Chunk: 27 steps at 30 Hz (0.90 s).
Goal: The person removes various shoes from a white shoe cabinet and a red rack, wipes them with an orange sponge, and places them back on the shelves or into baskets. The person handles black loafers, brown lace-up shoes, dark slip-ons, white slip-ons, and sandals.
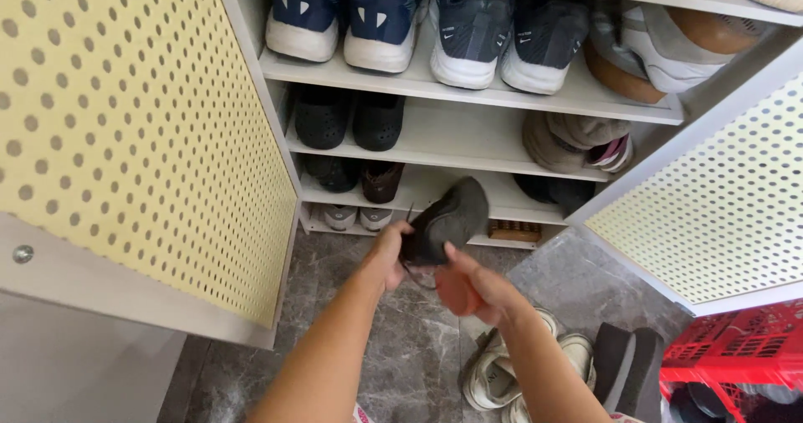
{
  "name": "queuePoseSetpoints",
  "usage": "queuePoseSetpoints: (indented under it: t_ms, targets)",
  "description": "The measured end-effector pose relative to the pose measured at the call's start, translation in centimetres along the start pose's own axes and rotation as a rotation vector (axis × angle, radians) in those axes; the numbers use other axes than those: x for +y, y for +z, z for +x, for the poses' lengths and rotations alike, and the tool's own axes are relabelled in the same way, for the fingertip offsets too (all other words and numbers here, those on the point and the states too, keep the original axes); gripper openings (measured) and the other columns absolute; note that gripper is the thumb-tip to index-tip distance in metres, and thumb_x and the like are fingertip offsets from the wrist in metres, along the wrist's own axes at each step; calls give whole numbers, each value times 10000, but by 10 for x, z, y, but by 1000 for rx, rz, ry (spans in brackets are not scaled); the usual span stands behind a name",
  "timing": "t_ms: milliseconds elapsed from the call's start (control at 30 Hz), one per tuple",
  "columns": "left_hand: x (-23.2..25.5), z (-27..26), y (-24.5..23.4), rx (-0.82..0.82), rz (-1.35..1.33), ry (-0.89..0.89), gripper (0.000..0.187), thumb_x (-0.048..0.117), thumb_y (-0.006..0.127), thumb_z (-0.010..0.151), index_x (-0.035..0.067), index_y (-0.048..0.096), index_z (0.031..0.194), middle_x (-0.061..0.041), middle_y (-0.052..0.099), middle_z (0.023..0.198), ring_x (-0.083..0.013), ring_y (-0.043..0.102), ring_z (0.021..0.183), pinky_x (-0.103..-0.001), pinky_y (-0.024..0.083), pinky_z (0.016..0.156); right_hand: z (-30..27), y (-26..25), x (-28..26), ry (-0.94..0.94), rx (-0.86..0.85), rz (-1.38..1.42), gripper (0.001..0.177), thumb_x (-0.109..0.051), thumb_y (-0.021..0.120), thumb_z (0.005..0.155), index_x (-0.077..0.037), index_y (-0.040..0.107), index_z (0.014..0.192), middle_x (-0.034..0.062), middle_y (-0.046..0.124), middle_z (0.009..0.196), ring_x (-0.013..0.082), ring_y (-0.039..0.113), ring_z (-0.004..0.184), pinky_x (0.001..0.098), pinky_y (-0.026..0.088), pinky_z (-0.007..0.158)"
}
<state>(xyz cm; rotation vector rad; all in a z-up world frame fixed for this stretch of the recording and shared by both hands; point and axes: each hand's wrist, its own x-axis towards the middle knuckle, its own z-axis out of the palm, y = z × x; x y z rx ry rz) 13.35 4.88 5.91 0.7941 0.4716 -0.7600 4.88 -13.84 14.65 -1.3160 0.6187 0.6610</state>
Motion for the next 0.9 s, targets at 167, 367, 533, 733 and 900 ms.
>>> queuePoseSetpoints:
  t_ms: [167, 367, 533, 733, 900]
  targets:
    - [18, 4, -19, 87, 19, -74, 396, 349, 574, 882, 55, 601, 1145, -180, 667, 1142, -347, 678, 1024, -564, 585, 921, 23, -91, 8, 14, 207, -82, 776, -748, 645, 765, -79, 632, 1160, 98, 664, 964, 240, 646, 801, 418, 512, 655]
    - [41, -17, -40, -49, 0, -140, 397, 385, 594, 822, 60, 705, 1021, -137, 726, 1108, -319, 689, 1024, -596, 526, 952, 42, -165, 6, 17, 84, -33, 787, -676, 698, 775, -41, 627, 1234, 142, 684, 1073, 241, 675, 880, 397, 565, 681]
    - [65, -31, -43, 14, 53, -132, 412, 429, 670, 825, 93, 724, 1058, -109, 731, 1133, -298, 685, 1068, -612, 496, 992, 27, -161, -26, 7, -52, -97, 715, -544, 675, 810, -55, 614, 1329, 130, 714, 1225, 224, 713, 1044, 380, 601, 861]
    - [86, 9, -31, 57, -26, -2, 442, 432, 523, 959, 74, 665, 1177, -136, 702, 1148, -305, 680, 1055, -528, 577, 811, 29, -153, -27, 26, -278, -71, 569, -376, 631, 911, 4, 593, 1333, 173, 714, 1210, 241, 721, 1028, 364, 598, 884]
    - [80, 28, -6, 131, -22, 236, 453, 429, 424, 1056, 41, 579, 1232, -167, 627, 1176, -315, 656, 1016, -410, 651, 713, 26, -136, 5, -75, -155, 77, 523, -400, 630, 922, 10, 612, 1246, 202, 712, 1044, 277, 717, 877, 411, 589, 717]
